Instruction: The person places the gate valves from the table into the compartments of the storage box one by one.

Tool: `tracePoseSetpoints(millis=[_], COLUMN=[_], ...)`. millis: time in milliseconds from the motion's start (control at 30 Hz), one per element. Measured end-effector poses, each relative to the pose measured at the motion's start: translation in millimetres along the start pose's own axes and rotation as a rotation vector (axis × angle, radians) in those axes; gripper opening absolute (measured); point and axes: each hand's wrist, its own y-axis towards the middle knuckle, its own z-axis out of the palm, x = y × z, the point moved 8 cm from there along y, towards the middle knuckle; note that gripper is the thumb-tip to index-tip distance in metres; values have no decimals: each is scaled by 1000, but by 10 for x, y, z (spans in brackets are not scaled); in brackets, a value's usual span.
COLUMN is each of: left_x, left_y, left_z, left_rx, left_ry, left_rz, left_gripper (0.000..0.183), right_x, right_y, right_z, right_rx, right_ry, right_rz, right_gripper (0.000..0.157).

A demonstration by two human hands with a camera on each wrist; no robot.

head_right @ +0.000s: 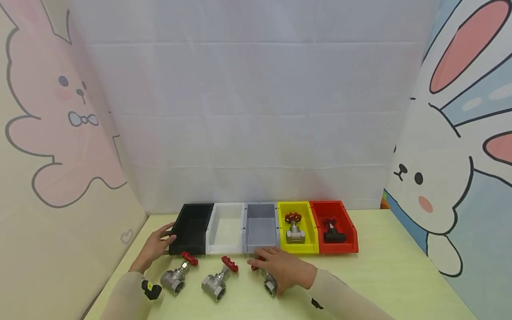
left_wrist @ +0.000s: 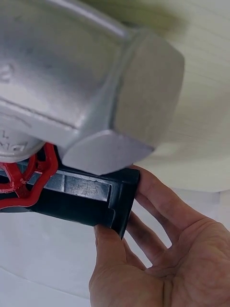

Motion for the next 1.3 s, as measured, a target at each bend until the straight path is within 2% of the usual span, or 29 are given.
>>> tracePoseSetpoints(millis=[133, 400, 633, 1300], left_x=[0, 6, 4, 7], left_y=[-4, -16, -11, -14], left_z=[5, 17, 10, 8], left_rx=[-2, 1, -10, -6], left_ry=[3, 0, 1, -6], left_rz=[1, -5, -4, -5], left_gripper=[54, 54, 53, 53], right_x=[-9, 5, 14, 15], right_y=[15, 13, 8, 25], right_z=[44, 92, 85, 68], right_rx=[31, 64, 55, 50], right_ry=[18, 2, -35, 42], right_rz=[28, 28, 13, 12], right_gripper=[109, 107, 108, 103])
